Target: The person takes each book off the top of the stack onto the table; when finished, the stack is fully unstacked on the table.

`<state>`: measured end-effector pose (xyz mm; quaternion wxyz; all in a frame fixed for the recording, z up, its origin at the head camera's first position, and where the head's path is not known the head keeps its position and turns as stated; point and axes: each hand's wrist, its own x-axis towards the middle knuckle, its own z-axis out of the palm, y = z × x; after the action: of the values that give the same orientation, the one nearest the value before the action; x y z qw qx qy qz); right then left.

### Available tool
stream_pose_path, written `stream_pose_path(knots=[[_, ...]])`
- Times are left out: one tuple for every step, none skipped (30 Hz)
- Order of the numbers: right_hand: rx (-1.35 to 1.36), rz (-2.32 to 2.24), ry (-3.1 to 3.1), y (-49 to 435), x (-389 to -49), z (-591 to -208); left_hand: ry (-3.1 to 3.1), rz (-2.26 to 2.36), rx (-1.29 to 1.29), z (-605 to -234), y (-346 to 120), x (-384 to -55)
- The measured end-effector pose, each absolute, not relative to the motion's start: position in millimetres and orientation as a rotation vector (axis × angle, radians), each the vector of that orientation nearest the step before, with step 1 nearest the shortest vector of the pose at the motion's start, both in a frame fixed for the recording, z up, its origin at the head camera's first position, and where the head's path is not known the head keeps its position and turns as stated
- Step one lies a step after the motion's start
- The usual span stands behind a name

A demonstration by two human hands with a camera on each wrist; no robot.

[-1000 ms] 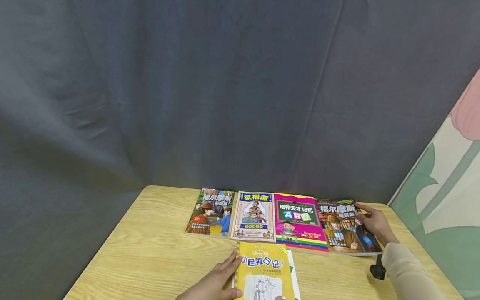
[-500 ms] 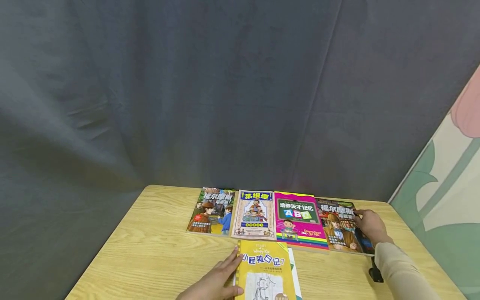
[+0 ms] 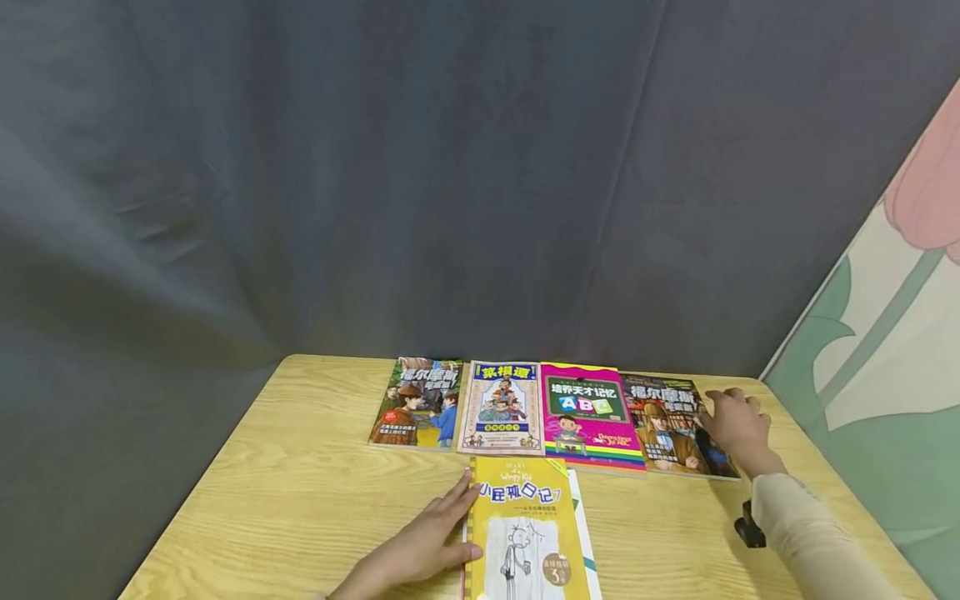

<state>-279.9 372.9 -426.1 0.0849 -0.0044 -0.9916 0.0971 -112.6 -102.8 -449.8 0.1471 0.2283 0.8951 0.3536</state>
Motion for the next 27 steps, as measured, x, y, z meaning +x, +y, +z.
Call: stream_pose_path(knots=[[0.017, 0.303, -2.882, 367.6, -275.1, -426.6, 2.575, 1.016, 0.661, -449.8, -102.8, -113.0], [0.058, 0.323, -2.809, 360.9, -268.9, -426.0, 2.575, 1.016, 0.666, -450.1, -102.8, -113.4], [0.105, 0.344, -2.735, 352.6, -262.2, -425.2, 2.575, 1.013, 0.669, -450.2, -102.9, -113.6], [0.158, 0.371, -2.674, 343.1, -254.4, -423.6, 2.575, 1.013, 0.67, -450.1, -103.0, -113.5], [0.217, 0.404, -2.615, 332.4, -245.6, -421.9, 2.575, 1.015, 0.672, -450.1, -103.0, -113.4], [0.275, 0.439, -2.571, 320.8, -235.7, -420.6, 2.573, 1.015, 0.671, -450.2, -103.0, -113.3], [0.324, 0.473, -2.535, 308.6, -225.3, -419.9, 2.572, 1.016, 0.67, -450.3, -103.0, -113.1], [0.371, 0.513, -2.516, 295.7, -214.3, -419.5, 2.573, 1.017, 0.669, -450.5, -103.0, -113.0], [0.412, 0.558, -2.51, 282.9, -203.9, -419.7, 2.573, 1.016, 0.664, -450.4, -102.9, -112.9], [0.441, 0.606, -2.52, 269.9, -193.6, -420.4, 2.579, 1.016, 0.662, -450.3, -102.7, -112.7], [0.454, 0.663, -2.546, 256.9, -183.6, -421.5, 2.582, 1.015, 0.658, -450.3, -102.6, -112.7], [0.462, 0.71, -2.587, 244.6, -174.3, -422.9, 2.586, 1.016, 0.653, -450.2, -102.4, -112.7], [0.461, 0.763, -2.638, 232.5, -165.7, -425.1, 2.59, 1.017, 0.652, -450.4, -102.5, -112.5], [0.455, 0.826, -2.7, 221.3, -158.3, -427.2, 2.592, 1.017, 0.65, -450.5, -102.5, -112.2], [0.438, 0.871, -2.768, 211.0, -152.2, -429.3, 2.593, 1.019, 0.647, -450.5, -102.6, -112.0], [0.428, 0.906, -2.835, 202.1, -147.3, -431.6, 2.593, 1.022, 0.645, -450.5, -102.6, -111.9], [0.416, 0.938, -2.901, 194.6, -143.3, -433.5, 2.591, 1.023, 0.643, -450.5, -102.6, -111.9], [0.414, 0.957, -2.952, 188.7, -140.5, -435.4, 2.59, 1.024, 0.643, -450.4, -102.6, -111.8], [0.41, 0.966, -2.99, 184.1, -138.7, -437.0, 2.589, 1.022, 0.642, -450.2, -102.6, -111.8], [0.412, 0.975, -3.018, 180.8, -137.6, -438.4, 2.588, 1.02, 0.64, -450.0, -102.7, -111.6], [0.415, 0.977, -3.034, 178.7, -137.0, -439.8, 2.585, 1.021, 0.638, -449.6, -102.7, -111.5], [0.425, 0.993, -3.039, 177.7, -136.8, -440.8, 2.584, 1.022, 0.634, -449.4, -102.8, -111.4], [0.428, 1.01, -3.037, 177.4, -136.6, -441.5, 2.585, 1.023, 0.633, -449.1, -102.8, -111.2], [0.433, 1.032, -3.034, 177.7, -136.5, -441.9, 2.584, 1.027, 0.632, -448.9, -102.7, -111.0], [0.44, 1.066, -3.03, 178.4, -136.6, -442.2, 2.584, 1.03, 0.63, -448.6, -102.5, -110.8], [0.44, 1.1, -3.026, 179.5, -136.6, -442.4, 2.588, 1.027, 0.632, -448.3, -102.2, -110.7], [0.434, 1.141, -3.017, 180.9, -136.4, -442.6, 2.593, 1.023, 0.636, -448.1, -101.8, -110.8]])
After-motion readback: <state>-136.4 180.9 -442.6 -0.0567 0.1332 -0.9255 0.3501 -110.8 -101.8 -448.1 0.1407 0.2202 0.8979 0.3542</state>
